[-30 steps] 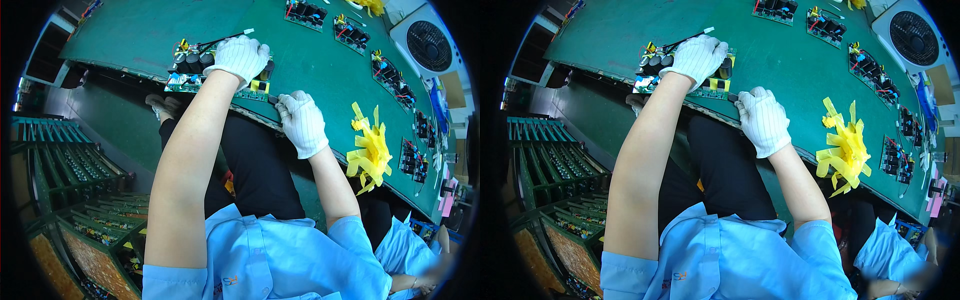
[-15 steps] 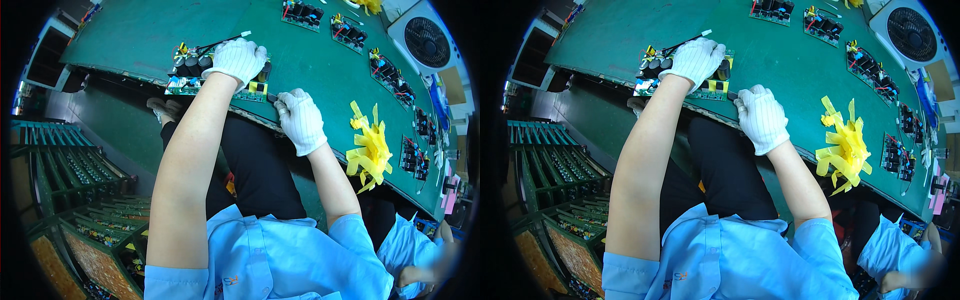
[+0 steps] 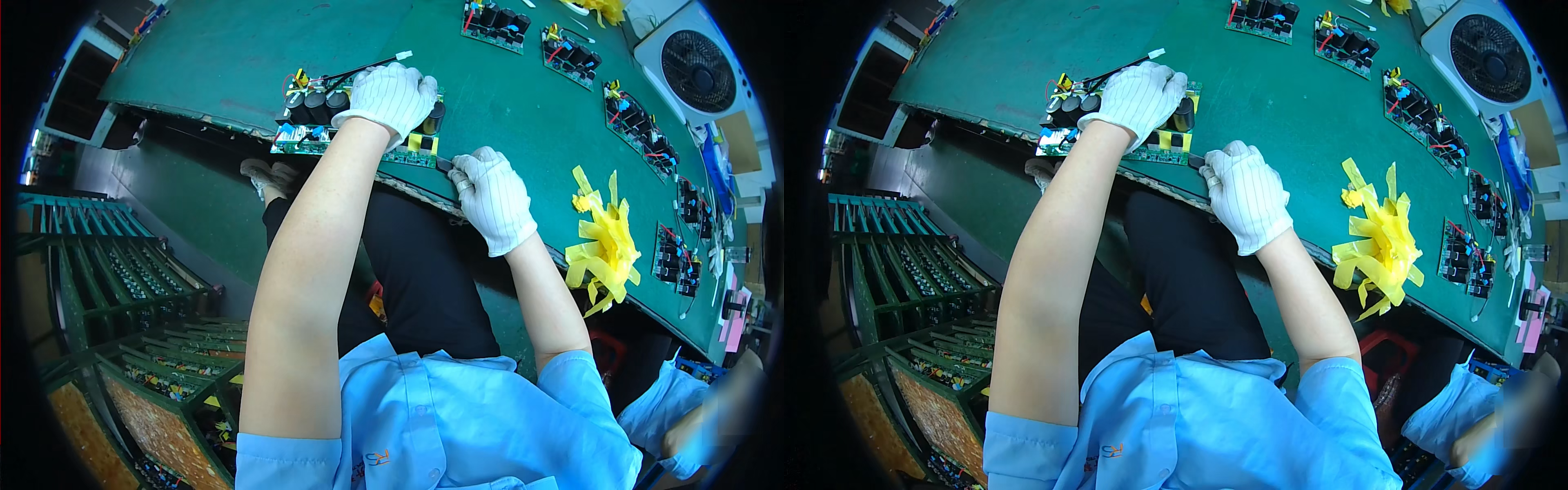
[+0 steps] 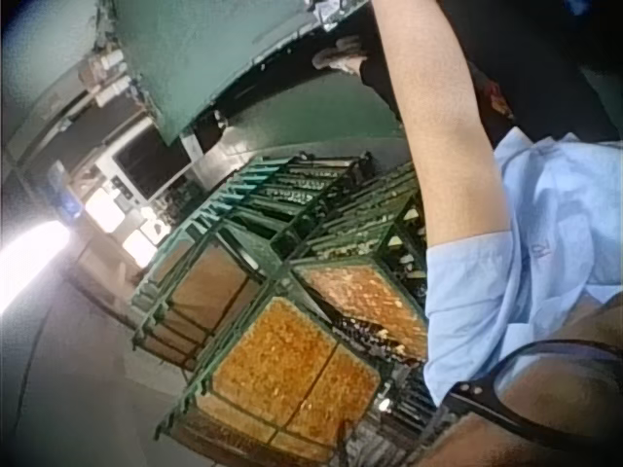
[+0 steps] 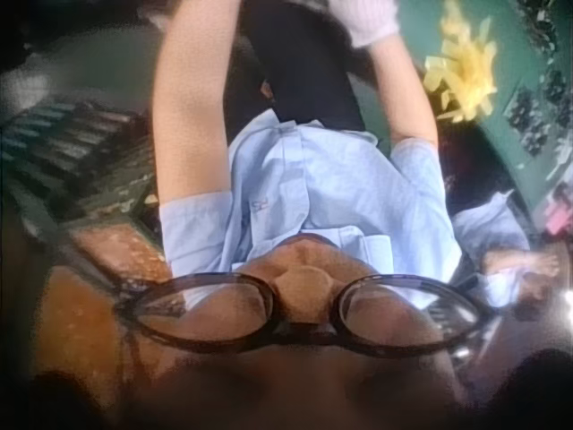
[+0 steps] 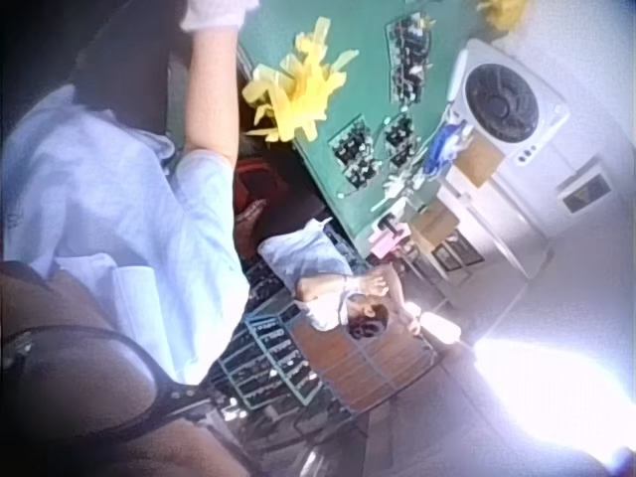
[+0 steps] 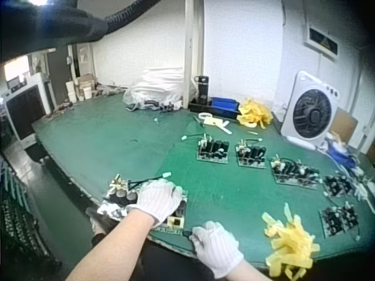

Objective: The person is applying strips of yellow insulating tape to components on various printed circuit boards at an assembly workbench.

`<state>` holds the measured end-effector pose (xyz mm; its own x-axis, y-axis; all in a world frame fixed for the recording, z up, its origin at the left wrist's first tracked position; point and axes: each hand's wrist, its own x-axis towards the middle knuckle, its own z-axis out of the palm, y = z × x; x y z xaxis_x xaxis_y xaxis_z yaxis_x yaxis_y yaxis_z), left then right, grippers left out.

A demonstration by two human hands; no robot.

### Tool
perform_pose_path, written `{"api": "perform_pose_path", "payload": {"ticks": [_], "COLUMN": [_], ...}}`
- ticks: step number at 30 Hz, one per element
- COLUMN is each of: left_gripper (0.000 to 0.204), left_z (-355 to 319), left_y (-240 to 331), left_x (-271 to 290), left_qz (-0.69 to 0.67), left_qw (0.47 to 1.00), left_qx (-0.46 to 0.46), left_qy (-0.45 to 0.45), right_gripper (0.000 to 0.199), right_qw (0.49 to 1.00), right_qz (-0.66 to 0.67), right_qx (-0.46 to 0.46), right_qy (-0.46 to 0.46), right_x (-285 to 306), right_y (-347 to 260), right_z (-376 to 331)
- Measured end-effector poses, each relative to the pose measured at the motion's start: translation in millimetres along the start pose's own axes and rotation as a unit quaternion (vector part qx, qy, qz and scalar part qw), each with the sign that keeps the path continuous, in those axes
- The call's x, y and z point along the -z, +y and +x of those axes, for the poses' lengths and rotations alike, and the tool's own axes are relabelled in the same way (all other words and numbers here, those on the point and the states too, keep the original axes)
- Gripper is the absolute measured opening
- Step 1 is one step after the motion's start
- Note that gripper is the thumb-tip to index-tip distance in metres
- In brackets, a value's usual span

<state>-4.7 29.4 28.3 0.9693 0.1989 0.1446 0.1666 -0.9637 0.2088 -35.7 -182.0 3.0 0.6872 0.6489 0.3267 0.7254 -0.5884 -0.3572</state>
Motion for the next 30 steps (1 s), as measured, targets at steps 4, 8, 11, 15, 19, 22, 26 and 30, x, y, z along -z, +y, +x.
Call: {"api": "perform_pose_path", "payload": {"ticks": [4,8,11,15,19,22,26,30], "left_gripper": [0.049,0.049,0.049,0.048,0.048,0.047,0.047,0.046], "left_z": [-0.4,1.9,1.7,0.5,-0.4,-0.9,1.4,2.6], "left_y": [0.2,1.0,0.9,1.1,-0.2,-1.0,1.0,-3.3], "left_x": [-0.2,0.5,0.5,1.4,0.2,-1.7,-1.2,-5.0], "left_qz": [0.005,0.010,0.008,0.018,0.028,0.025,0.017,0.029], "left_qw": [1.000,1.000,1.000,1.000,0.999,0.999,0.999,0.999], "left_qx": [-0.002,-0.003,-0.003,-0.006,-0.012,-0.012,-0.014,-0.027], "left_qy": [0.012,0.003,0.007,0.014,0.016,0.035,0.026,0.037], "right_gripper": [0.010,0.012,0.018,0.031,0.034,0.033,0.031,0.029], "right_qw": [1.000,1.000,1.000,0.997,0.985,0.985,0.989,0.990], "right_qz": [-0.014,-0.014,-0.017,-0.039,-0.065,-0.035,0.047,0.071], "right_qx": [-0.010,-0.011,-0.002,0.053,0.091,0.093,0.070,0.061], "right_qy": [0.008,0.005,-0.004,-0.045,-0.135,-0.140,-0.122,-0.103], "right_x": [-4.8,-4.7,-1.6,4.9,8.2,6.9,7.3,4.0], "right_y": [-2.0,-0.3,-3.2,-0.4,4.0,8.0,13.7,18.5], "right_z": [1.8,2.6,7.5,18.8,27.2,30.7,36.4,45.6]}}
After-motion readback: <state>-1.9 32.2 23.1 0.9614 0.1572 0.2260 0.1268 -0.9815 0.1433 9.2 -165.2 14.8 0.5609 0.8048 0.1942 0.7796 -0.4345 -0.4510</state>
